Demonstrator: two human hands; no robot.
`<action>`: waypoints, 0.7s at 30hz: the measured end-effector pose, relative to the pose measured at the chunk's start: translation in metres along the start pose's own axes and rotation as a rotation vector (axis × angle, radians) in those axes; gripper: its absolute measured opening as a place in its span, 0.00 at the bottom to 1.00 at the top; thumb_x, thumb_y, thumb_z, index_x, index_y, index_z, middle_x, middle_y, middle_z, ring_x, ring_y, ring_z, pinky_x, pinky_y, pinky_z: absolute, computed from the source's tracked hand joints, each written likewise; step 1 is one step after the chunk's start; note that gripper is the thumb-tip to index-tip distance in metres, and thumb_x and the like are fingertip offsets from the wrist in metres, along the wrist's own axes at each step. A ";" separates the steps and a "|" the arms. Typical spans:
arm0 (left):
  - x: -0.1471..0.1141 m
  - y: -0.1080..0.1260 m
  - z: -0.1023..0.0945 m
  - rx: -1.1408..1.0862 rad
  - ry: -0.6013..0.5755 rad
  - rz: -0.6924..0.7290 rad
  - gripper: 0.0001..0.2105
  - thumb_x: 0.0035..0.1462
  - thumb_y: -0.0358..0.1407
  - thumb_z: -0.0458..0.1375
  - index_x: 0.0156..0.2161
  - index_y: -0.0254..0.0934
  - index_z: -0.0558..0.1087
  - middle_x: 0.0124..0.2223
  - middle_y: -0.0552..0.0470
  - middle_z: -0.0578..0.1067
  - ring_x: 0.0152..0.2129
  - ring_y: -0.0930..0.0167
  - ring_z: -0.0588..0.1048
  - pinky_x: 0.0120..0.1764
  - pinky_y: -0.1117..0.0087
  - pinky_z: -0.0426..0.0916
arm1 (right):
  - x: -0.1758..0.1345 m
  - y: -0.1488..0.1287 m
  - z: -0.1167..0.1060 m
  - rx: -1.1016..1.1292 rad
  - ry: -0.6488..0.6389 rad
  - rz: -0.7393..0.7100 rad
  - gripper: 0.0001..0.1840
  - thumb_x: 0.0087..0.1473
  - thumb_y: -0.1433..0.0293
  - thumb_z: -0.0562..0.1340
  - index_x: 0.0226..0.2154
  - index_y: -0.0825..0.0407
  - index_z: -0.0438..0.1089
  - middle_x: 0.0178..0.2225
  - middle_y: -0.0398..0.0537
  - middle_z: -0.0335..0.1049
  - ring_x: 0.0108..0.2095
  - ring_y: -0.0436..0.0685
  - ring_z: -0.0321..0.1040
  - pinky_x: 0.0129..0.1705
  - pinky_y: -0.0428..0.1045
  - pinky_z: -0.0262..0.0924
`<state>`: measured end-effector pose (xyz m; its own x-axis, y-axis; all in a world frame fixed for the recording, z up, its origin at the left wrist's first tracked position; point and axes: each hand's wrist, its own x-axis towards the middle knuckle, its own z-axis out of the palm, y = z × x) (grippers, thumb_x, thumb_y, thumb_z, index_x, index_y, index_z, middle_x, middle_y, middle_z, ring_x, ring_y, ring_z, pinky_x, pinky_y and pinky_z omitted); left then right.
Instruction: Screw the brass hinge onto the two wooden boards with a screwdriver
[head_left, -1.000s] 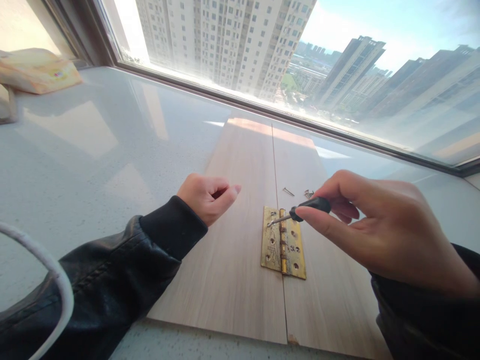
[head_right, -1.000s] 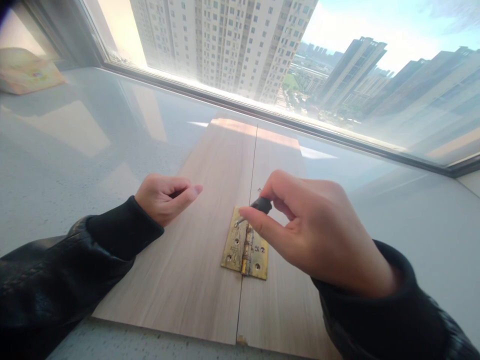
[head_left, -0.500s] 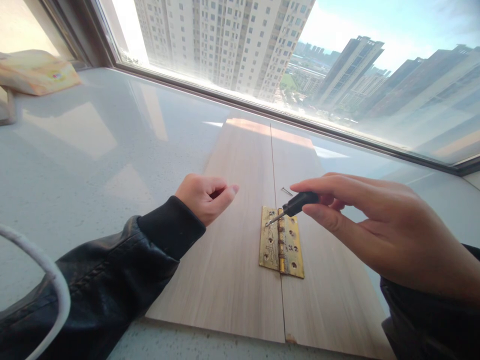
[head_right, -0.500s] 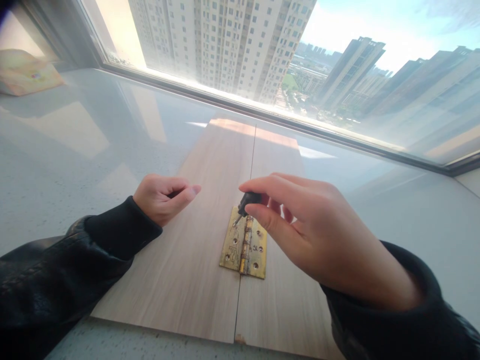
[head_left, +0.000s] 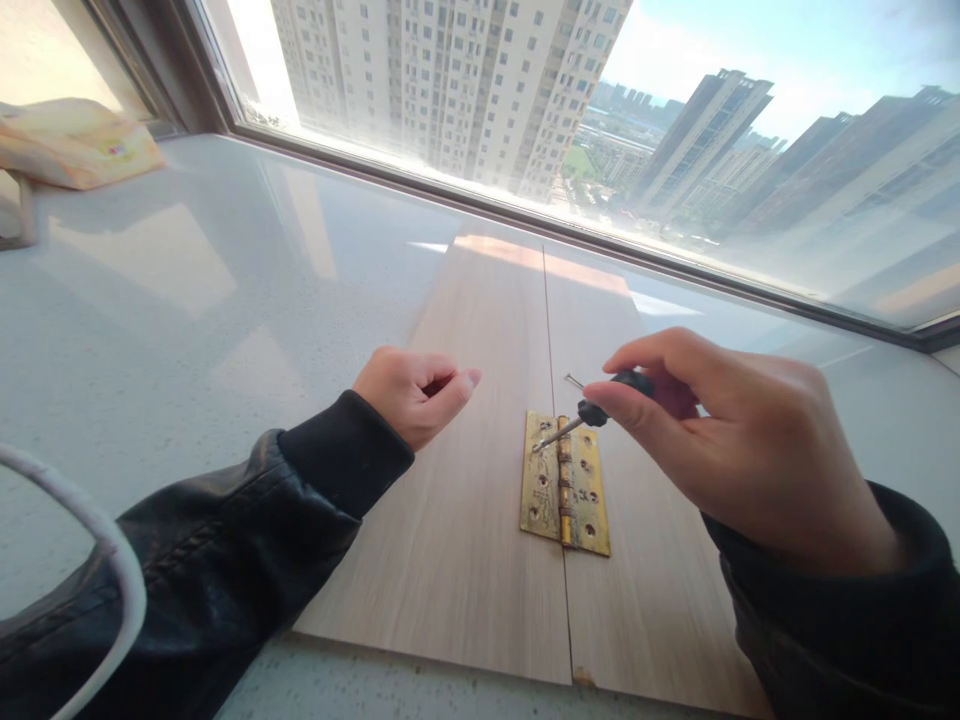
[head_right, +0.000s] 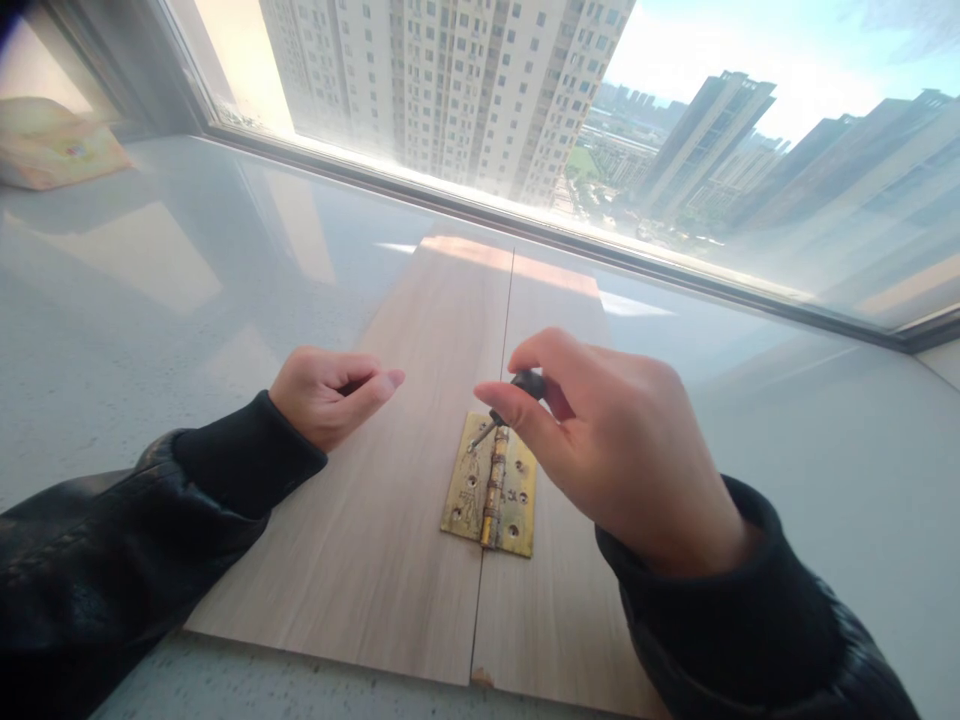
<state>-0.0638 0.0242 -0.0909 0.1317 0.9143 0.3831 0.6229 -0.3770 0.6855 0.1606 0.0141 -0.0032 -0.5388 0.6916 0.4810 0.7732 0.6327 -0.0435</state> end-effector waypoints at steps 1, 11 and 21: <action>0.000 0.000 0.000 -0.002 -0.002 -0.002 0.21 0.54 0.38 0.52 0.16 0.36 0.49 0.17 0.60 0.45 0.15 0.79 0.48 0.20 0.73 0.46 | 0.000 -0.001 -0.001 0.042 -0.024 -0.010 0.11 0.54 0.61 0.60 0.31 0.52 0.68 0.19 0.40 0.62 0.18 0.48 0.56 0.22 0.47 0.53; 0.000 0.001 -0.001 -0.002 -0.007 -0.001 0.21 0.54 0.38 0.52 0.16 0.36 0.48 0.17 0.60 0.45 0.15 0.79 0.48 0.20 0.73 0.46 | -0.001 0.000 -0.014 0.183 -0.213 -0.039 0.08 0.55 0.66 0.58 0.37 0.50 0.69 0.25 0.42 0.69 0.21 0.49 0.63 0.22 0.47 0.57; 0.000 0.001 -0.001 -0.001 -0.010 -0.003 0.21 0.54 0.37 0.52 0.16 0.36 0.48 0.17 0.60 0.44 0.15 0.79 0.48 0.20 0.73 0.45 | 0.001 -0.004 0.002 0.000 -0.010 0.043 0.10 0.52 0.62 0.62 0.26 0.49 0.65 0.15 0.37 0.55 0.16 0.48 0.53 0.21 0.49 0.52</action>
<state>-0.0636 0.0238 -0.0894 0.1372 0.9169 0.3748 0.6223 -0.3742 0.6876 0.1567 0.0129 -0.0046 -0.5083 0.7219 0.4696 0.7959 0.6020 -0.0641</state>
